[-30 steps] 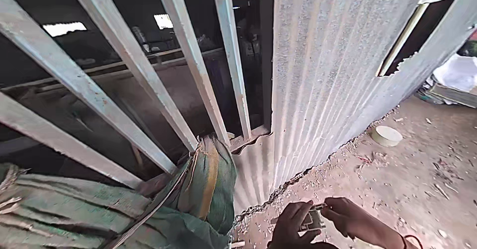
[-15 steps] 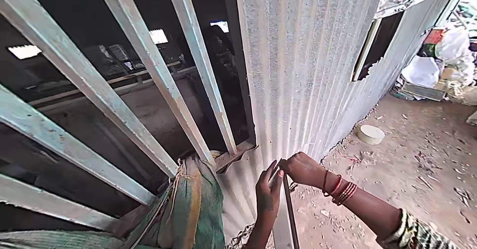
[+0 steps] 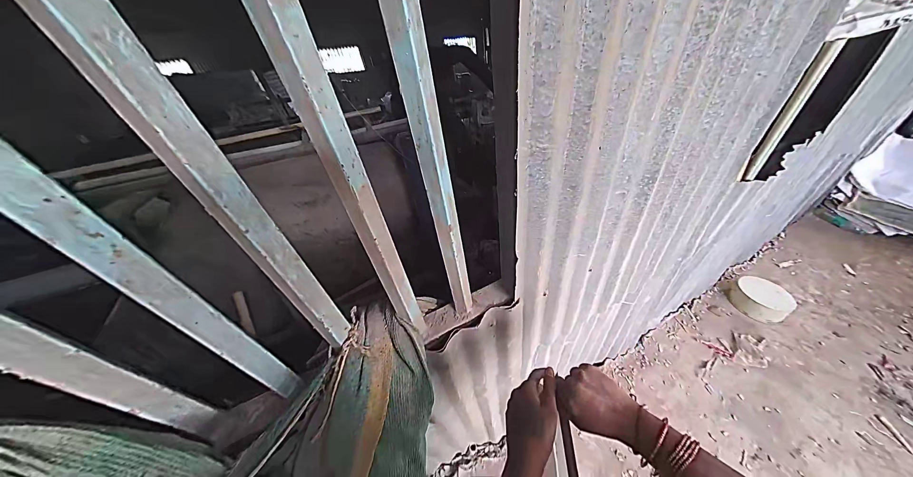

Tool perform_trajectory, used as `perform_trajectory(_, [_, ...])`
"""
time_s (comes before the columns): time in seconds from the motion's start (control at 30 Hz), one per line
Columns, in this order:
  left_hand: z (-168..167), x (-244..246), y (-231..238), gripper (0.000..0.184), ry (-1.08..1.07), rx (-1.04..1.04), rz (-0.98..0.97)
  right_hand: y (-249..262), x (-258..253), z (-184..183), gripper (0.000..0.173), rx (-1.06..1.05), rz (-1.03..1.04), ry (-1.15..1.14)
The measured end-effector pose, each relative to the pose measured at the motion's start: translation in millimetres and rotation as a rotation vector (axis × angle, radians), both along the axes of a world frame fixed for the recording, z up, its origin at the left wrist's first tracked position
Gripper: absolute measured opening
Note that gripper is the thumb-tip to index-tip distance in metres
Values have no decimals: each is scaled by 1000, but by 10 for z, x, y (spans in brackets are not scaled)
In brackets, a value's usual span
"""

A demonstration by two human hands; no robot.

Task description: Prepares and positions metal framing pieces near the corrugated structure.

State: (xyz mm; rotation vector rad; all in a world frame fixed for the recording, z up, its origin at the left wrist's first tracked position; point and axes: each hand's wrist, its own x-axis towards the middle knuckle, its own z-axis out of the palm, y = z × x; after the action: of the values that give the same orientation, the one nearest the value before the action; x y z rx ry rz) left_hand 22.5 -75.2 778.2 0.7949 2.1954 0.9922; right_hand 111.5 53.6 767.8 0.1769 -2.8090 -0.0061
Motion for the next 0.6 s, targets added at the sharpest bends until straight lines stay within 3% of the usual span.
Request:
perform_trajectory(0.07, [17,-74,102,59,-26,-211,-97,45,7,-108,20,34,11,-28])
perform_trajectory(0.13, [-44,-115,203,58,-52,-308,-130,127,8,-281,20,62,11,-36])
perform_trajectory(0.37, [-239,-415,949,54,-191,-231,-305,543,46,-122,17,28,-155,-150])
perform_trajectory(0.53, [-509,-512,1381,53,-256,-226,-441,527,113,-137,18,-96,-244,-339])
perform_trajectory(0.6, [-540,-555,1506,54,-291,-260,-466,542,122,-232,18,-60,-232,-281])
